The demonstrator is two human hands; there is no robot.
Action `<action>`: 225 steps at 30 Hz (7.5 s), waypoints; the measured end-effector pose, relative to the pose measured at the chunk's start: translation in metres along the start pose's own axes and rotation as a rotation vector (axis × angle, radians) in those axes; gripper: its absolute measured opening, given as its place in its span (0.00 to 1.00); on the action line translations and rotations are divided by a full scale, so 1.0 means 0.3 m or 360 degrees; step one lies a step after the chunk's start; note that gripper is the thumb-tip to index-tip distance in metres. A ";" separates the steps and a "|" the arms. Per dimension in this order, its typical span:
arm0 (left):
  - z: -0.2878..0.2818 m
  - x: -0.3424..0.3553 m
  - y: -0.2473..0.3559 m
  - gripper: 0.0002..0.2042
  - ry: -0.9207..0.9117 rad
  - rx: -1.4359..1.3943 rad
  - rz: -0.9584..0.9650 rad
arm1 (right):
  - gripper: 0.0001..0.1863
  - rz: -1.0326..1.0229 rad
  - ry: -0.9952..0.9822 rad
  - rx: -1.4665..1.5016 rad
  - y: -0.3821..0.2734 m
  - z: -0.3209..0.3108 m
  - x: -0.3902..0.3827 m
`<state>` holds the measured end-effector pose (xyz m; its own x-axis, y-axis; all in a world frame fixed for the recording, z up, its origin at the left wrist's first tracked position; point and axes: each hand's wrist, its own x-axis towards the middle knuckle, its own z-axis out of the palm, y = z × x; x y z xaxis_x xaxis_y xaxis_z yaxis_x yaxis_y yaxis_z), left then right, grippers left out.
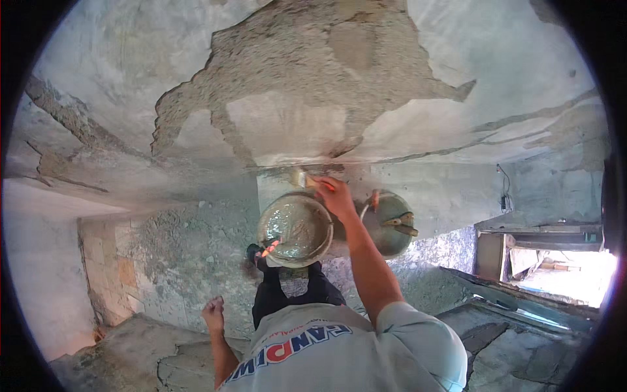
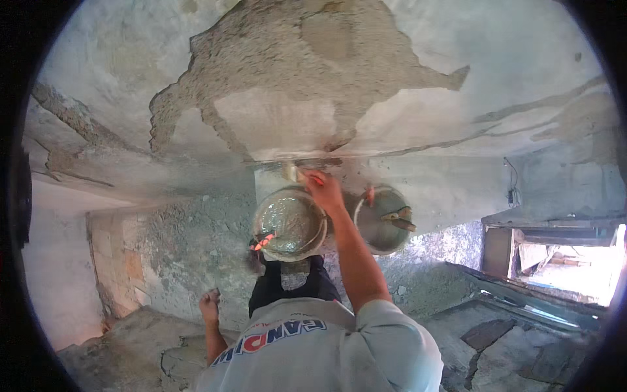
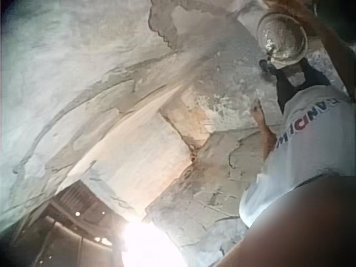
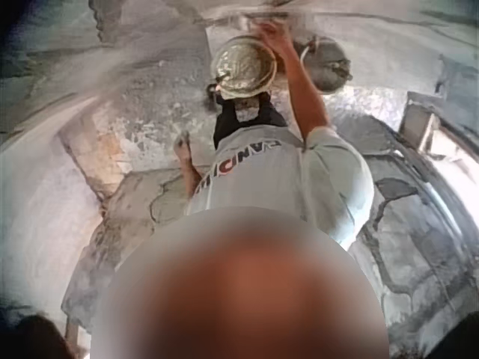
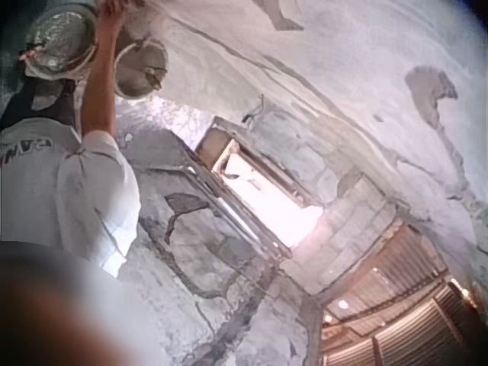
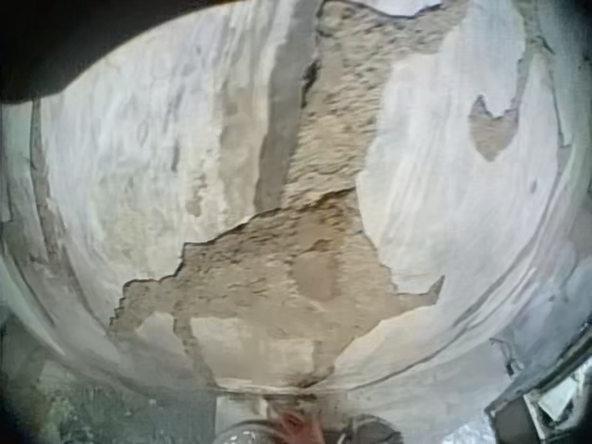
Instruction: The person dips a paintbrush into a container of liquid and applies the liquid onto a damaged wall surface repeatedly using the brush.
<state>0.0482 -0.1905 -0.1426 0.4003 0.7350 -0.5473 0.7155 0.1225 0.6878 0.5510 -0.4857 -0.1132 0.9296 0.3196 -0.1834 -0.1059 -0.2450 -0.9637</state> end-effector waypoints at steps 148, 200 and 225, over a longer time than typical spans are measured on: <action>0.016 -0.140 2.684 0.86 0.1128 0.0736 0.2007 | 0.13 -0.2143 0.1218 -0.0931 -1.510 -0.369 -0.097; -0.013 -0.071 2.674 0.83 0.1165 0.0613 0.2157 | 0.13 -0.1697 0.0524 -0.0780 -1.566 -0.454 -0.095; 0.016 -0.198 2.650 0.82 0.0999 0.0536 0.1863 | 0.14 -0.0164 0.0567 -0.1012 -0.288 -0.685 -0.453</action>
<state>0.5959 -0.1399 0.4344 0.6019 0.4825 0.6363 0.2808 -0.8738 0.3971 0.5064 -0.6960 0.0346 0.9936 0.0792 0.0806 0.1126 -0.7480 -0.6541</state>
